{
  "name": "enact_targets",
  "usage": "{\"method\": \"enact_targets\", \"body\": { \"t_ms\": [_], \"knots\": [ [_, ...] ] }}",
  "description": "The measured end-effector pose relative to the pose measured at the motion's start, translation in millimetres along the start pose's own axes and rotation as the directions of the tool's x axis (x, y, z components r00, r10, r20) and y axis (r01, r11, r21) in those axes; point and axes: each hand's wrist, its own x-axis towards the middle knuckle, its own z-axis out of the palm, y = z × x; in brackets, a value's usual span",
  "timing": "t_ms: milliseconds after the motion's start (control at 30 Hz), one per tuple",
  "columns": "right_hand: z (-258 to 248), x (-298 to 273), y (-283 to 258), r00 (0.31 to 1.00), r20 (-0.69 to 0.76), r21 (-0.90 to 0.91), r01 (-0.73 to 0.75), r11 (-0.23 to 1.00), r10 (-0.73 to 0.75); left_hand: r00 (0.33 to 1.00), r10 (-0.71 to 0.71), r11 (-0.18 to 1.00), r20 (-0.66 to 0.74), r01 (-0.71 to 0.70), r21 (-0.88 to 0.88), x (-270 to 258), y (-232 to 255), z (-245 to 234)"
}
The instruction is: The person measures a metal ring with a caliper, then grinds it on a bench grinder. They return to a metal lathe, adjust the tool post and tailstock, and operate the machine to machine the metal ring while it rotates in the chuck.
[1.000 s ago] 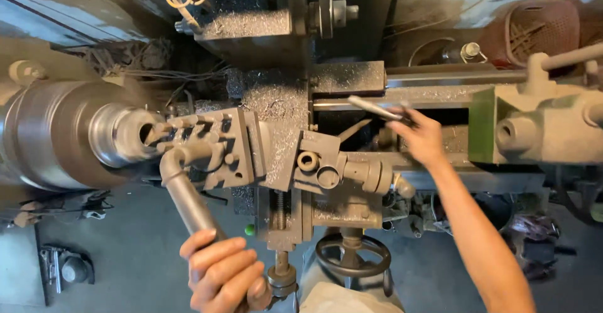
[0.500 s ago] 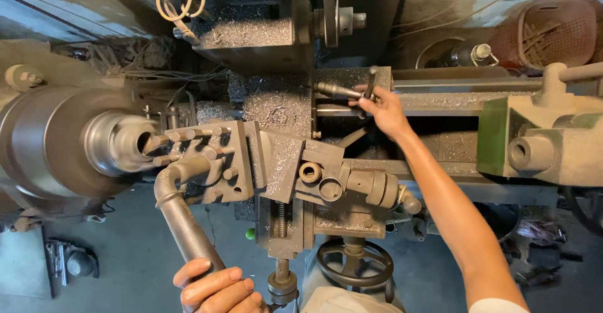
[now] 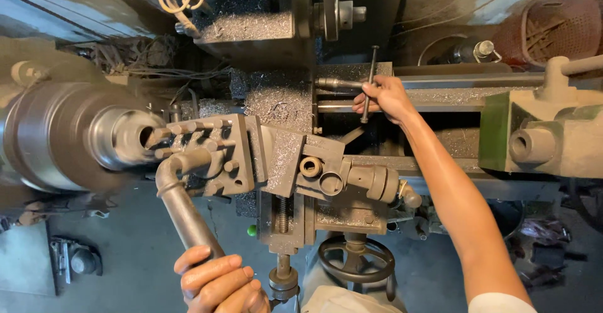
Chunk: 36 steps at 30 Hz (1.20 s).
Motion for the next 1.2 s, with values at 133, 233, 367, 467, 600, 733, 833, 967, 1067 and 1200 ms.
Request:
{"method": "enact_targets", "body": {
  "t_ms": [133,233,367,467,600,733,833,967,1067,1200],
  "knots": [
    [2,-2,-12,1.0,-0.017,0.061,0.01,0.998,-0.009,1.0,0.009,0.996,-0.006,-0.009,-0.086,10,1,0],
    [-20,-27,7,0.97,-0.091,0.1,0.232,0.967,-0.224,0.997,0.077,0.986,-0.02,-0.079,-0.15,20,-1,-2],
    [-44,-162,54,0.935,-0.183,0.174,0.334,0.926,-0.303,0.992,0.072,0.992,0.108,-0.059,-0.115,35,10,-11],
    [-43,-286,127,0.88,-0.342,-0.087,0.319,0.944,-0.329,0.992,0.082,0.99,0.092,-0.071,-0.118,29,18,-11],
    [8,-390,183,0.9,-0.147,-0.455,0.307,0.836,-0.41,0.999,0.022,0.994,0.041,-0.018,-0.104,24,25,-12],
    [86,-373,175,0.876,0.045,-0.777,0.333,0.534,-0.481,0.994,-0.04,0.983,0.107,0.058,-0.173,24,50,-32],
    [120,-308,193,0.862,0.058,-0.93,0.231,0.287,-0.504,0.966,-0.256,0.931,-0.021,0.241,-0.274,-28,76,-54],
    [144,-279,179,0.814,0.091,-0.956,0.233,0.178,-0.574,0.898,-0.437,0.898,0.056,0.439,-0.033,-209,21,-52],
    [149,-288,165,0.831,0.088,-0.973,0.189,0.131,-0.549,0.722,-0.599,0.785,0.346,0.614,0.079,-323,-14,-59],
    [138,-312,166,0.692,0.091,-0.914,0.343,0.215,-0.716,0.346,-0.669,0.556,0.658,0.82,0.134,-366,-33,-63]
  ]
}}
